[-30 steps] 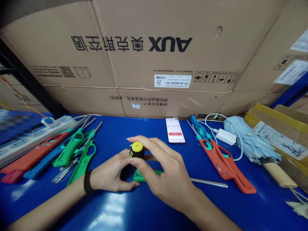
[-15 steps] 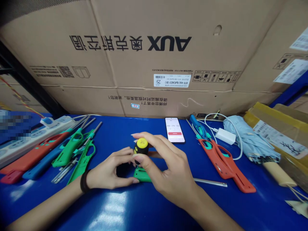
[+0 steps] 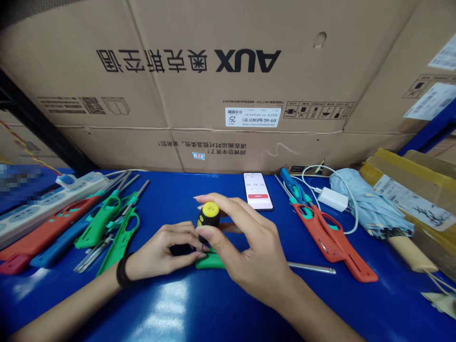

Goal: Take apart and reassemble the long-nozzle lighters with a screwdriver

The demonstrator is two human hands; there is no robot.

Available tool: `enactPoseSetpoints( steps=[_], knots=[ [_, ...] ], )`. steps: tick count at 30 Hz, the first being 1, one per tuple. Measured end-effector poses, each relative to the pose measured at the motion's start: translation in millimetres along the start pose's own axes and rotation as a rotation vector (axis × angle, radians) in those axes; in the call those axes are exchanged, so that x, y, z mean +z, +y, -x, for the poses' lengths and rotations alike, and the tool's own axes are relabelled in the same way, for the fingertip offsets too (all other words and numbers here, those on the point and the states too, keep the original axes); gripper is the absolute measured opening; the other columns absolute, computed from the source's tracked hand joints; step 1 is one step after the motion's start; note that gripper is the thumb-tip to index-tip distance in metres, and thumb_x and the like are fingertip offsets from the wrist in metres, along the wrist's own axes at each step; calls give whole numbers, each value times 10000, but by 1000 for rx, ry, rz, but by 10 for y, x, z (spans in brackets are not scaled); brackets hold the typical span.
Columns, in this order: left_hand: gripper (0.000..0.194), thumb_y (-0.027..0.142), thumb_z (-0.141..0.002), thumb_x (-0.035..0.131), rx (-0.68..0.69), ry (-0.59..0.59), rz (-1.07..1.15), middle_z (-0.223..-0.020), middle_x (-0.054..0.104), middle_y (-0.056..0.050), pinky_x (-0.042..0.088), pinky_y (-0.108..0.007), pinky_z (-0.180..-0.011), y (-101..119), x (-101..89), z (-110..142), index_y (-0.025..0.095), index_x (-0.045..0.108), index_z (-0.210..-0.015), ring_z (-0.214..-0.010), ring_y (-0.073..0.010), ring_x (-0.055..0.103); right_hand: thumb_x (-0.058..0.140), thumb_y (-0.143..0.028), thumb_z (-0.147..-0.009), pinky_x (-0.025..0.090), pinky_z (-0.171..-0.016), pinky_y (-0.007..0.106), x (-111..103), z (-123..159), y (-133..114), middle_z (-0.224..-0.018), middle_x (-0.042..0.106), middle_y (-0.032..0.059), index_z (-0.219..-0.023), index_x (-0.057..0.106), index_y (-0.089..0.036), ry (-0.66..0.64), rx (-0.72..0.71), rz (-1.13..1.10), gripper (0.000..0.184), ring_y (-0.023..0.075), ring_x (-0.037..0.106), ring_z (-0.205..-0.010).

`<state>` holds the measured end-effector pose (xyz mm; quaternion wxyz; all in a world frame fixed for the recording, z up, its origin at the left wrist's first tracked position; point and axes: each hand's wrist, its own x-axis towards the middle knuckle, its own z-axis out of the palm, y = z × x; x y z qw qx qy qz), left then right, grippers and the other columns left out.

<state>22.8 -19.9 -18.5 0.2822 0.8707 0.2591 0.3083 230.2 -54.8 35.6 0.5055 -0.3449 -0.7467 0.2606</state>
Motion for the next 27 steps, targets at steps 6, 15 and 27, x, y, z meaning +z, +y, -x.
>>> enactPoseSetpoints(
  steps=[6,15,27],
  knots=[
    [101,211,-851,622,-8,-1,11,-841,716,-40,490,-254,-755,-25,-18,11,181,710,-890,-780,-141,636,571,-196,-879,589,-802,254,-31,-6,-18,-1118,630,32,-1189,551,-277,18,5,1,321,156,653,-965],
    [147,234,-872,601,-46,-93,15,-850,703,-50,460,-294,-778,5,-103,-5,218,730,-941,-808,-164,606,578,-228,-880,604,-768,274,-84,-26,-15,-1081,650,45,-1172,559,-269,79,-1,14,296,169,674,-917],
    [144,238,-852,633,-49,-124,-29,-829,656,-33,432,-295,-793,-62,-71,19,234,729,-961,-808,-156,576,591,-197,-870,593,-791,251,-98,-23,-9,-1072,647,9,-1180,553,-304,85,10,-3,331,143,663,-926]
  ],
)
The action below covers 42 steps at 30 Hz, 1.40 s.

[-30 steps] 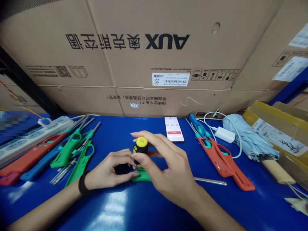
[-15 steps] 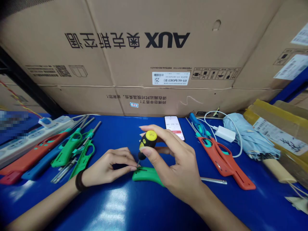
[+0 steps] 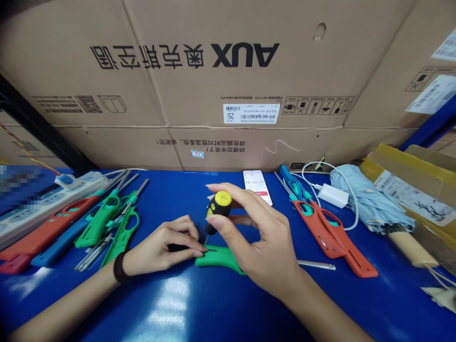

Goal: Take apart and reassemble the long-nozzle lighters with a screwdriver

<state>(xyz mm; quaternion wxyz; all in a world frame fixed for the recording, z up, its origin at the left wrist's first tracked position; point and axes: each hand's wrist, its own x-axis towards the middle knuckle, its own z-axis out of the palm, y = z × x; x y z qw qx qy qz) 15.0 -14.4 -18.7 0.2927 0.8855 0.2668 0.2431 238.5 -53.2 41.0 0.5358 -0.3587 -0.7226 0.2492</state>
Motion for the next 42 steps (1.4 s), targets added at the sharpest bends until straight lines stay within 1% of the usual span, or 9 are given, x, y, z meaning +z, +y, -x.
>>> enactPoseSetpoints(
  steps=[2,5,6,10,17,22,27,36,42],
  knots=[
    [206,301,-811,683,-10,1,-18,-866,662,-34,429,-310,-823,6,-1,5,226,710,-1000,-827,-165,578,591,-192,-869,589,-797,244,3,4,0,-1082,642,1,-1182,551,-313,-3,2,-5,338,138,660,-933],
    [406,416,-688,772,-34,0,-49,-950,654,-40,431,-324,-846,1,10,19,209,681,-1026,-880,-188,570,591,-186,-867,589,-786,225,22,15,9,-1117,625,-2,-1184,550,-316,-15,8,-10,345,132,655,-942],
    [433,436,-668,779,-38,-3,-61,-963,647,-39,434,-322,-844,-4,17,24,209,675,-1022,-892,-192,565,588,-181,-868,588,-782,212,34,21,14,-1119,622,-2,-1184,552,-311,-24,13,-12,343,127,653,-946],
    [399,446,-684,763,-35,-15,-99,-971,622,-31,439,-317,-840,-27,41,34,223,672,-1001,-913,-194,546,590,-168,-864,568,-789,152,102,45,45,-1085,627,-10,-1178,567,-288,-70,14,-30,337,104,639,-966],
    [427,451,-696,752,-54,-26,-111,-982,607,-40,448,-321,-836,-13,37,22,229,661,-1049,-926,-209,543,594,-161,-860,542,-805,103,176,68,90,-1102,620,-34,-1195,560,-301,-117,1,-38,365,74,622,-975],
    [397,449,-711,739,-38,-38,-106,-1002,609,-41,434,-338,-874,-29,44,39,231,662,-1034,-955,-214,541,591,-159,-862,551,-796,112,152,60,73,-1096,623,-32,-1188,562,-298,-99,2,-41,355,80,629,-970],
    [369,433,-698,756,-34,-28,-101,-950,611,-23,437,-312,-818,-31,45,41,226,666,-990,-888,-188,541,596,-170,-861,561,-796,136,132,53,56,-1096,625,-18,-1184,566,-285,-80,-3,-36,345,95,632,-972],
    [347,362,-687,780,-33,19,-22,-970,612,-38,446,-314,-836,9,24,22,209,675,-981,-919,-194,549,591,-165,-863,551,-795,115,169,64,79,-1097,625,-24,-1189,562,-292,-111,3,-41,351,84,627,-977],
    [205,325,-709,770,3,37,-4,-957,631,-50,432,-327,-871,5,20,23,186,693,-838,-937,-200,561,587,-155,-863,539,-808,102,179,68,89,-1103,621,-27,-1193,559,-296,-128,4,-36,360,77,620,-984]
  ],
)
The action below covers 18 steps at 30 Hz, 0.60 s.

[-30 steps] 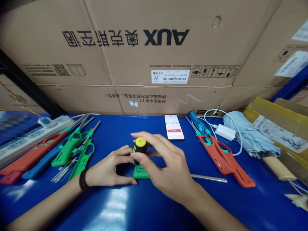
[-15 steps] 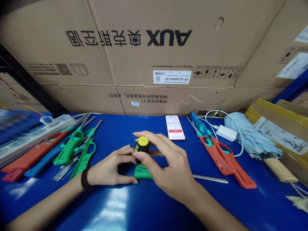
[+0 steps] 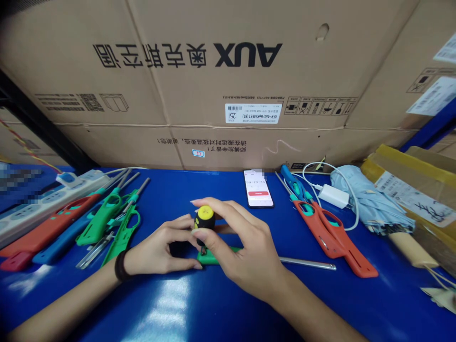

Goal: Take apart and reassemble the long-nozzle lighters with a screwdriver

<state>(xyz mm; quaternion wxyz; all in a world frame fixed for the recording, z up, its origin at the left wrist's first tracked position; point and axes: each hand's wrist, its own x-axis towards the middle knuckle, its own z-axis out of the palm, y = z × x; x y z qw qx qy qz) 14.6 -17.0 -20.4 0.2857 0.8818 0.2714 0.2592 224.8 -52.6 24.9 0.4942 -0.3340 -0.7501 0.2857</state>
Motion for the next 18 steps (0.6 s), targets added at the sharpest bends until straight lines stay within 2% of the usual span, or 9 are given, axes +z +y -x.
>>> enactPoseSetpoints(
  steps=[5,18],
  knots=[
    [177,319,-736,749,28,-5,-19,-884,642,-30,417,-329,-872,-25,6,3,192,682,-838,-847,-169,573,584,-168,-868,556,-790,123,-30,5,-14,-1093,618,-33,-1191,556,-316,23,26,-14,357,86,626,-972],
    [421,408,-721,744,-42,-22,-83,-834,590,-4,428,-287,-763,-6,-9,-17,213,601,-1065,-816,-171,531,589,-167,-863,562,-801,163,-49,-6,-27,-1103,626,-1,-1186,561,-277,47,-32,60,343,108,627,-967]
  ],
)
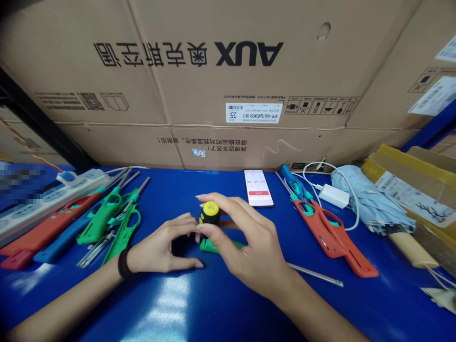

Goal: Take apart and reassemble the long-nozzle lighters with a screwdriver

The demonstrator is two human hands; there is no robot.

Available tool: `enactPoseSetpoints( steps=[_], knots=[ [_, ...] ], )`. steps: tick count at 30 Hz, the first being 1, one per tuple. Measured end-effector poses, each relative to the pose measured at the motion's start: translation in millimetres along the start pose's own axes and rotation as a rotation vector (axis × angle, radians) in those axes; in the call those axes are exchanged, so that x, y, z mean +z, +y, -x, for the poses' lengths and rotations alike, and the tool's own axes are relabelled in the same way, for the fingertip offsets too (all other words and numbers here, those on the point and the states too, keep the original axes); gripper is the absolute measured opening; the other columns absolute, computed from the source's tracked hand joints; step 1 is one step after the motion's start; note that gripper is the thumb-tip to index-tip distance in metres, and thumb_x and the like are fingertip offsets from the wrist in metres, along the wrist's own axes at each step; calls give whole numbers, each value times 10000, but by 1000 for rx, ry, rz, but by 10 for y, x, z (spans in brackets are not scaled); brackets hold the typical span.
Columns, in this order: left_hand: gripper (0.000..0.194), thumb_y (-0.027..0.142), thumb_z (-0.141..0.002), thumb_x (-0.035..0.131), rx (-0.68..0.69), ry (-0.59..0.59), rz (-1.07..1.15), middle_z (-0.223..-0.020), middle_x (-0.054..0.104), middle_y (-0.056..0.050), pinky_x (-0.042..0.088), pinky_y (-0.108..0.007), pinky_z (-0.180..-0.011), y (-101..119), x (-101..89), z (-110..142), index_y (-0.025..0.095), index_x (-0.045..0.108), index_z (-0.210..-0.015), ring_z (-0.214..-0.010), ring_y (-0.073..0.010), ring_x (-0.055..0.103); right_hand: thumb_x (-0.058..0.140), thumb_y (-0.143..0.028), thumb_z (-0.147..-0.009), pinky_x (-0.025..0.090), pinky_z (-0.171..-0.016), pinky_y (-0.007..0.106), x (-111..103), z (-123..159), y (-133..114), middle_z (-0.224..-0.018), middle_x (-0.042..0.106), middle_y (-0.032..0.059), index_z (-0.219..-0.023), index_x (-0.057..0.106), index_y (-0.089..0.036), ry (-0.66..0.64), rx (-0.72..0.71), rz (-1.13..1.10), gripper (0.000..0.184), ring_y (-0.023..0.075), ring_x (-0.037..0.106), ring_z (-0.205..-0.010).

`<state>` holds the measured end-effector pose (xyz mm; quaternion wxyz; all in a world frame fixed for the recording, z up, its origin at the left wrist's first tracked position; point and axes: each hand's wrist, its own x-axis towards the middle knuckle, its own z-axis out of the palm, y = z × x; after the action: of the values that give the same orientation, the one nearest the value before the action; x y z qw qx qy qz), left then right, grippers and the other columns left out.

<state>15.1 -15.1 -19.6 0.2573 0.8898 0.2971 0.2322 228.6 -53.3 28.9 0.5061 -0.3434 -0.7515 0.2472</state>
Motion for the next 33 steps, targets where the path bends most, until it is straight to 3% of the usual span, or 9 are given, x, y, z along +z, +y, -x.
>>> enactPoseSetpoints(
  steps=[7,12,30,33],
  knots=[
    [357,427,-779,686,-18,-10,-89,-857,583,-18,417,-302,-756,-13,-1,-4,223,624,-1065,-819,-180,526,590,-163,-859,563,-806,186,8,-3,28,-1112,639,10,-1194,552,-271,9,-69,76,355,125,628,-977],
    [260,406,-795,672,15,-4,-97,-855,585,-19,411,-304,-766,-42,12,4,202,634,-950,-823,-181,532,591,-187,-859,577,-801,230,32,13,34,-1121,649,23,-1192,557,-272,12,-89,98,346,155,637,-983],
    [317,412,-797,665,19,-6,-116,-886,599,-32,426,-317,-773,-29,3,2,219,643,-1048,-845,-193,539,584,-213,-863,585,-778,249,54,-4,33,-1101,636,22,-1174,563,-285,-17,-2,32,319,159,636,-967],
    [303,414,-794,667,14,-16,-113,-863,595,-28,427,-318,-774,-25,-2,-3,220,652,-1026,-827,-192,536,653,-233,-815,576,-728,250,72,-60,38,-1034,628,20,-1202,517,-288,13,-39,38,414,150,624,-885]
  ],
)
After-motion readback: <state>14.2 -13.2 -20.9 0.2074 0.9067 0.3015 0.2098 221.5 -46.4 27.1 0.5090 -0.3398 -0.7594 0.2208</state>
